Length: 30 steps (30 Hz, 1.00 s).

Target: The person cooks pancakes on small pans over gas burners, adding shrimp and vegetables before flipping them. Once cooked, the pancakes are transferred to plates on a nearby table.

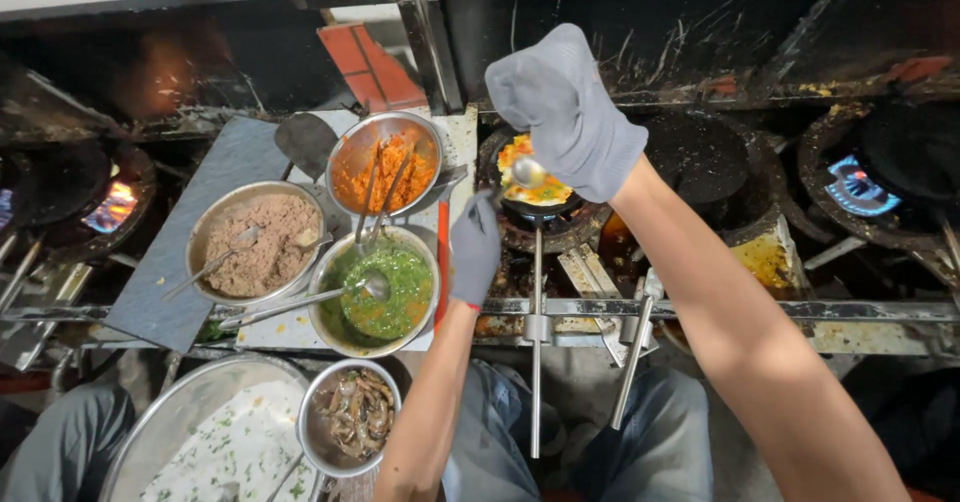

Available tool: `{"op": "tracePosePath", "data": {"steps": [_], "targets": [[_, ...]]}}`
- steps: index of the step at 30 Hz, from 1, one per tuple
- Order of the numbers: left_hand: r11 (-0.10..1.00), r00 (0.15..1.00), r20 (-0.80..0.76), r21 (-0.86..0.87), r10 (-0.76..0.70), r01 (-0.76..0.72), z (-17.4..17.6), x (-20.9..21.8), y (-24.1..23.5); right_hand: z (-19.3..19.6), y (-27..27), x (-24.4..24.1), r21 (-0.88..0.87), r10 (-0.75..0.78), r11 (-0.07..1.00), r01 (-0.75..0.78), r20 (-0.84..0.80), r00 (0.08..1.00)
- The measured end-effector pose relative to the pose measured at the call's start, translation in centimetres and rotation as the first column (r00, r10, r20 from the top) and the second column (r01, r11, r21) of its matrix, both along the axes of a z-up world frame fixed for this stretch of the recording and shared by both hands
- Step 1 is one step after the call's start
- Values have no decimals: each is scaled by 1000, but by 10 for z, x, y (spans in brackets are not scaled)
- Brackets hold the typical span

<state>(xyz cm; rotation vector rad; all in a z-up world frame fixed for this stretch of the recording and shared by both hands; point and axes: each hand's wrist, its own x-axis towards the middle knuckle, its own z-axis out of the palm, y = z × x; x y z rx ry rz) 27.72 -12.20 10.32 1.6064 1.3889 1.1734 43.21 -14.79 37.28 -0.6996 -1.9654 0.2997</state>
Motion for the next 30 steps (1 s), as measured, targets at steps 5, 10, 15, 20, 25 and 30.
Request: {"op": "tracePosePath", "data": {"steps": [5, 10, 15, 20, 25, 30], "targets": [[992, 988, 139, 121, -64, 47, -34, 43, 30, -3, -3, 8, -89, 42, 995, -51, -99, 994], [985, 985, 166, 157, 41, -67, -42, 51, 58, -3, -2, 8, -68, 44, 996, -49, -75, 996], [995, 996, -82, -97, 22, -30, -30, 12, 10, 2, -4, 8, -38, -22, 999, 21, -25, 999], [977, 996, 88, 215, -16, -4, -20, -6, 19, 2, -14, 5, -78, -51, 996, 49, -30, 998], [992, 999, 0, 118, -33, 32, -5, -10, -10, 2, -7, 4, -82, -16, 997, 13, -35, 999], [987, 1000, -2, 161, 19, -18, 5, -10, -15, -2, -4, 8, -72, -18, 997, 15, -43, 999]]}}
